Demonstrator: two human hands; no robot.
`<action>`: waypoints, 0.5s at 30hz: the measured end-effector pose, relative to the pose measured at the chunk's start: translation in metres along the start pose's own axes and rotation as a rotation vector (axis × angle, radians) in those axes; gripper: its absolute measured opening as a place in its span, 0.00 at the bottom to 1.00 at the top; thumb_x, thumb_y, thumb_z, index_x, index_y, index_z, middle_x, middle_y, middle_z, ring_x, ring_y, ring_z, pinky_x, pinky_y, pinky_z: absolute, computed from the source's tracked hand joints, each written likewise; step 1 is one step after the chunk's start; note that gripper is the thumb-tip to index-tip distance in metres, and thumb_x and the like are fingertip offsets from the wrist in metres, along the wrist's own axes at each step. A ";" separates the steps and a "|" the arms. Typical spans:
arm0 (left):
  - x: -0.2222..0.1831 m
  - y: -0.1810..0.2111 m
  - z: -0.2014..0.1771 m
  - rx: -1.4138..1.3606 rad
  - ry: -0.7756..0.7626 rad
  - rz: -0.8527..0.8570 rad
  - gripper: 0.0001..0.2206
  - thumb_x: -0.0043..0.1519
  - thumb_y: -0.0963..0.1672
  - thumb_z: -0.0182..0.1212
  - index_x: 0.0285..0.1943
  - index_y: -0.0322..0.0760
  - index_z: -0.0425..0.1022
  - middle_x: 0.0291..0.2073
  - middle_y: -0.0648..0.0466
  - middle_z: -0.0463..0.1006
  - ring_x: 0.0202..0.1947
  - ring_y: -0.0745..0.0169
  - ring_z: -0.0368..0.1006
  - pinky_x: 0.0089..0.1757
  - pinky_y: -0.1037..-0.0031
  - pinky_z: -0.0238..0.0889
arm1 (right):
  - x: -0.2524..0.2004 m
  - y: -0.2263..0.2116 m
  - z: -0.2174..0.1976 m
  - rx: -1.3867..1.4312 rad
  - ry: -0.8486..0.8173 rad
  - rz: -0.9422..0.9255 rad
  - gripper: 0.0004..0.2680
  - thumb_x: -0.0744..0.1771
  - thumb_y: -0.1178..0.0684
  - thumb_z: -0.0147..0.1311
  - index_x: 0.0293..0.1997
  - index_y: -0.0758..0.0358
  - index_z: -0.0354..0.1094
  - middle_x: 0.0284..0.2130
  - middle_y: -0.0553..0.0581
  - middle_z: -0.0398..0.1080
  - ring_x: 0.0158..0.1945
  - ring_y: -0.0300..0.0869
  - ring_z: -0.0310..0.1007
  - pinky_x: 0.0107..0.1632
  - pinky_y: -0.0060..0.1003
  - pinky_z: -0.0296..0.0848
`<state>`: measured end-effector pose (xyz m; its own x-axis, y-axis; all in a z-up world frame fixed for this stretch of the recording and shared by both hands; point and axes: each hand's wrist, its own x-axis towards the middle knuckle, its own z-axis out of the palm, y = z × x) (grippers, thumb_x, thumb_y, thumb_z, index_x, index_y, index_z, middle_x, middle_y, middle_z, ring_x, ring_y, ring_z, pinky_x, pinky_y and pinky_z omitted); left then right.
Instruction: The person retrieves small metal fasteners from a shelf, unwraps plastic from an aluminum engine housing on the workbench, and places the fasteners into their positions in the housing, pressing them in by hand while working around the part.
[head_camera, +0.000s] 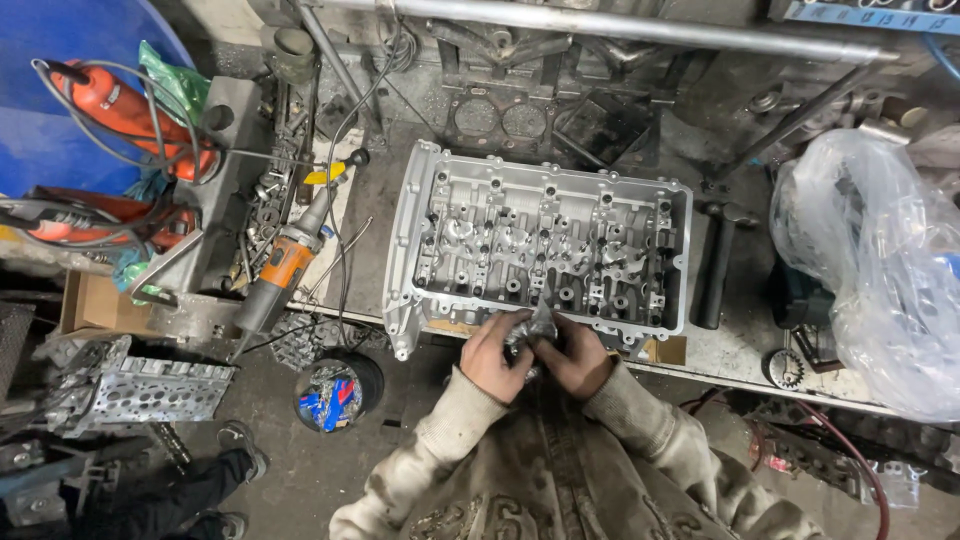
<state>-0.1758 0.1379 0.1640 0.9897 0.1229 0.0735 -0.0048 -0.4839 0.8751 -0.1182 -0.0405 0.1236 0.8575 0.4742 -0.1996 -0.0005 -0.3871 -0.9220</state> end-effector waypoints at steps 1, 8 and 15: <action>0.002 0.002 -0.005 -0.001 -0.008 0.005 0.21 0.53 0.39 0.64 0.59 0.35 0.76 0.53 0.40 0.79 0.55 0.38 0.74 0.54 0.64 0.68 | -0.003 -0.003 -0.002 0.001 0.009 0.003 0.15 0.65 0.53 0.57 0.54 0.72 0.67 0.36 0.65 0.79 0.38 0.45 0.81 0.42 0.41 0.77; 0.003 -0.028 -0.005 -0.277 -0.048 -0.119 0.14 0.58 0.43 0.70 0.51 0.32 0.78 0.40 0.48 0.84 0.43 0.59 0.80 0.45 0.70 0.72 | -0.019 -0.038 -0.011 -0.238 -0.017 -0.230 0.08 0.68 0.54 0.55 0.47 0.69 0.74 0.38 0.65 0.76 0.40 0.53 0.78 0.43 0.42 0.76; -0.021 -0.071 0.018 -0.501 -0.097 -0.217 0.10 0.65 0.42 0.67 0.48 0.28 0.72 0.38 0.50 0.75 0.40 0.67 0.69 0.44 0.75 0.67 | -0.020 -0.056 -0.014 -0.227 0.030 -0.082 0.10 0.63 0.52 0.62 0.43 0.66 0.75 0.39 0.61 0.76 0.38 0.50 0.81 0.41 0.39 0.79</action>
<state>-0.1941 0.1543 0.0913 0.9841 0.0823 -0.1573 0.1563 0.0182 0.9875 -0.1280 -0.0394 0.1841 0.8649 0.4888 -0.1140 0.1822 -0.5174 -0.8361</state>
